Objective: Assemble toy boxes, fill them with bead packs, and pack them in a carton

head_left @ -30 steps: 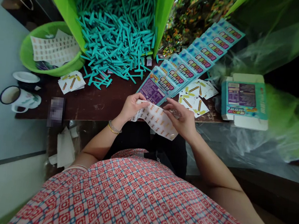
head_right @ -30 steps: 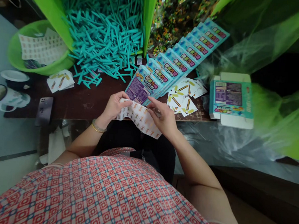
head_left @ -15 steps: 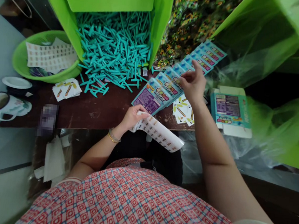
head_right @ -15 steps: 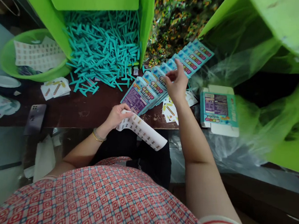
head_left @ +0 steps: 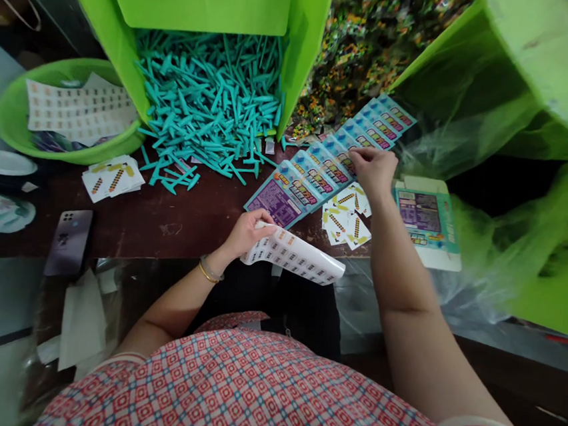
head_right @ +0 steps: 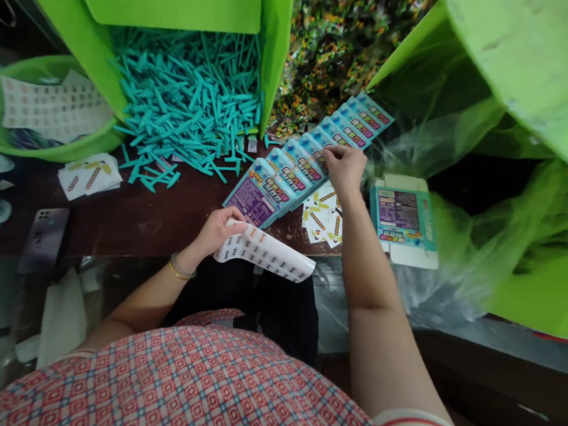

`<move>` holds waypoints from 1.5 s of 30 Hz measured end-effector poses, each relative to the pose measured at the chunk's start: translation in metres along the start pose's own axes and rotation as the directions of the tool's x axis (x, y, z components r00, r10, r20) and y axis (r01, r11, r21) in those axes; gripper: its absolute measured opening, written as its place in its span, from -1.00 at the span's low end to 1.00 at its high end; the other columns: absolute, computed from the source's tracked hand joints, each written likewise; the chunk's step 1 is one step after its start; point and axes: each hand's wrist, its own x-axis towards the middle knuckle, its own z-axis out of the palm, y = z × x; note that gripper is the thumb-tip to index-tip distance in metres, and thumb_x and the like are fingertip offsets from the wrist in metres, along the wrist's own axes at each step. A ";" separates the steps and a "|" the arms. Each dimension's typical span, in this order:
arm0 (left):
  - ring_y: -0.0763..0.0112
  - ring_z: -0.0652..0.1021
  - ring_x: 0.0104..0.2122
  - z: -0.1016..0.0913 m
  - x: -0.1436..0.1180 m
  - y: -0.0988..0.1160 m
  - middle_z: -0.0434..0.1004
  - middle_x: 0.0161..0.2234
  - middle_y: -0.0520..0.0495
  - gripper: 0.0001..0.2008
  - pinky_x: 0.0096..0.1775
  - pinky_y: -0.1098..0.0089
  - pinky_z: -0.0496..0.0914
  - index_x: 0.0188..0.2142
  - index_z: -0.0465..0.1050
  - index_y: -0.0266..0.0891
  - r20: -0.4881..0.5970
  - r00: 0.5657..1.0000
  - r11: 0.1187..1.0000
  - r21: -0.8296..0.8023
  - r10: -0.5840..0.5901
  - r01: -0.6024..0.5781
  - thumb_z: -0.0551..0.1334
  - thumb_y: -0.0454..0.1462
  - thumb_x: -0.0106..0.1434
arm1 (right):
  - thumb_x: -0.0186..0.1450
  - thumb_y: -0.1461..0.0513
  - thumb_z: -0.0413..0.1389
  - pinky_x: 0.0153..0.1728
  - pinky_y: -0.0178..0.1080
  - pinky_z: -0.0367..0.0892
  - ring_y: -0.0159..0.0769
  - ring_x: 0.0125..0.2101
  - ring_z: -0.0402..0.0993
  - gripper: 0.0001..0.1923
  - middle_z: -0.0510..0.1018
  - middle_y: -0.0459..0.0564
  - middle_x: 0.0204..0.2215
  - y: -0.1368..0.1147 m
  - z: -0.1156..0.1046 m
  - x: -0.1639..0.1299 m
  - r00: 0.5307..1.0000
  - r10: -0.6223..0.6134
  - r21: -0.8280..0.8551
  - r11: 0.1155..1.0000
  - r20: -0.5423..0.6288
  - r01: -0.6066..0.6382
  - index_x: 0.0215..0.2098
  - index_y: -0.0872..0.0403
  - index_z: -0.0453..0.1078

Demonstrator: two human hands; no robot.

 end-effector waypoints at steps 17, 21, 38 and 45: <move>0.36 0.62 -0.35 0.005 -0.004 0.008 0.65 -0.31 -0.02 -0.51 -0.28 0.40 0.47 0.01 0.51 -0.18 0.045 0.999 0.994 -0.103 -0.025 0.029 0.48 -0.15 0.09 | 0.37 -0.02 0.23 -0.19 -0.11 0.58 -0.14 -0.28 0.67 -0.70 0.73 -0.01 -0.27 -0.077 -0.029 -0.191 0.827 -0.165 0.362 0.931 0.538 -0.050 -0.19 -0.02 0.67; 0.25 0.66 -0.38 0.015 -0.008 -0.008 0.69 -0.32 -0.14 -0.44 -0.31 0.32 0.54 -0.17 0.57 -0.27 0.229 0.927 0.894 -0.274 -0.297 0.355 0.57 0.03 -0.05 | 0.31 -0.03 0.29 -0.17 -0.09 0.61 -0.14 -0.26 0.68 -0.69 0.74 -0.01 -0.24 -0.054 -0.029 -0.198 0.901 -0.076 0.390 0.915 0.428 -0.108 -0.15 -0.02 0.67; 0.32 0.62 -0.44 0.040 -0.023 -0.003 0.70 -0.41 -0.08 -0.45 -0.35 0.38 0.50 -0.37 0.63 -0.32 -0.043 0.977 0.948 -0.255 -0.207 0.189 0.55 0.14 -0.06 | 0.43 0.14 0.20 -0.04 -0.01 0.53 -0.12 -0.14 0.66 -0.88 0.72 0.00 -0.19 -0.051 -0.036 -0.206 0.928 -0.349 0.250 0.917 0.130 0.310 -0.19 -0.06 0.60; 0.37 0.60 -0.46 0.030 -0.023 -0.013 0.69 -0.41 -0.09 -0.45 -0.35 0.40 0.50 -0.38 0.64 -0.32 -0.027 0.977 0.936 -0.294 -0.213 0.195 0.55 0.14 -0.05 | 0.40 0.15 0.22 0.04 0.00 0.51 -0.13 -0.04 0.63 -0.88 0.69 0.03 -0.06 -0.056 -0.039 -0.213 0.959 -0.261 0.337 0.917 0.109 0.211 -0.19 -0.04 0.60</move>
